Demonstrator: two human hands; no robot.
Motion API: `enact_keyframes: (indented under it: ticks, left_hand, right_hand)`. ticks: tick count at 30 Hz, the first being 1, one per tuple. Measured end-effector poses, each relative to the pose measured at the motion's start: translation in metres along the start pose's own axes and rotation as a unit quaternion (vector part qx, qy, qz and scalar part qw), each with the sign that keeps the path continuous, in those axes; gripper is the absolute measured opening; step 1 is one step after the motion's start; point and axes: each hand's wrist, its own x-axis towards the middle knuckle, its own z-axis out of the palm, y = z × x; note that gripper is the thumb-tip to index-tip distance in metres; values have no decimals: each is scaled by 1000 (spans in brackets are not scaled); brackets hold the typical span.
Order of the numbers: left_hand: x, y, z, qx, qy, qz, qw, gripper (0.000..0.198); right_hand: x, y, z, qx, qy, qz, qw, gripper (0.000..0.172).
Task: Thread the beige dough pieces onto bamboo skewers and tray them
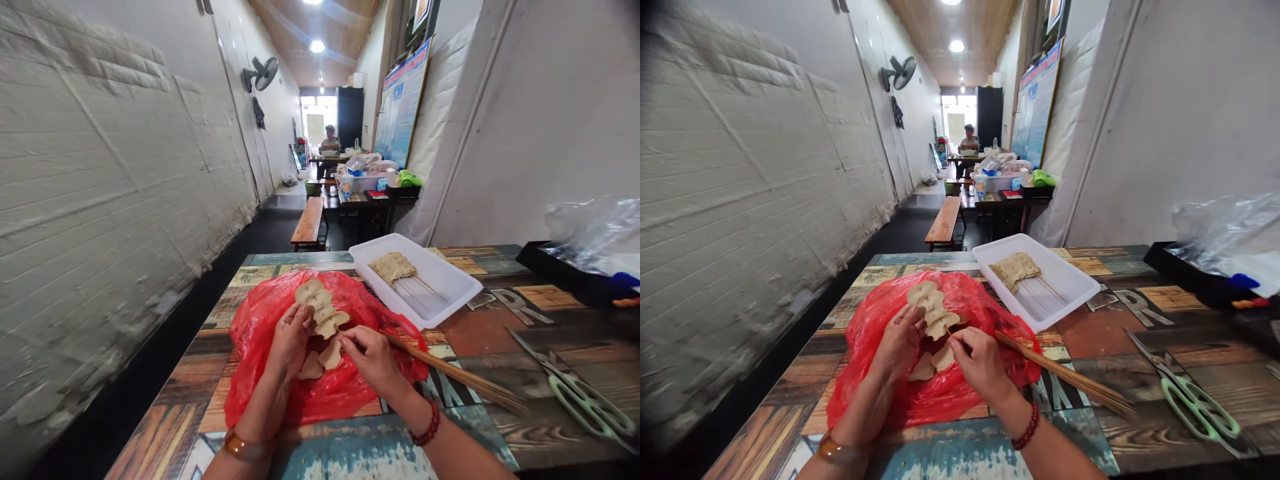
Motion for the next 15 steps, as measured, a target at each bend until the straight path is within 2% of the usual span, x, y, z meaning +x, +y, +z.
enact_keyframes:
  ticks: [2,5,7,9,10,12,15]
  left_hand:
    - [0,1,-1,9,-33,-20,999,35]
    - [0,1,-3,30,-60,-50,996,36]
    - [2,-1,-4,37,-56,-63,996,33]
    - [3,-2,-6,40,-51,-72,995,31]
    - [4,-3,-6,41,-49,-74,995,31]
    - [5,-3,-7,42,-55,-74,995,32]
    - [5,-2,-9,49,-64,-71,994,35]
  right_hand:
    - [8,-2,-19,-1,31,2,1000,24]
    - [27,8,-60,-24,68,35,997,28]
    - [44,23,-92,-88,82,63,991,35]
    - [62,41,-121,-210,71,108,969,43]
    - [70,51,-133,-234,64,117,963,42]
    - [84,67,-147,-264,44,124,955,35]
    - [98,84,-147,-303,-10,133,944,27]
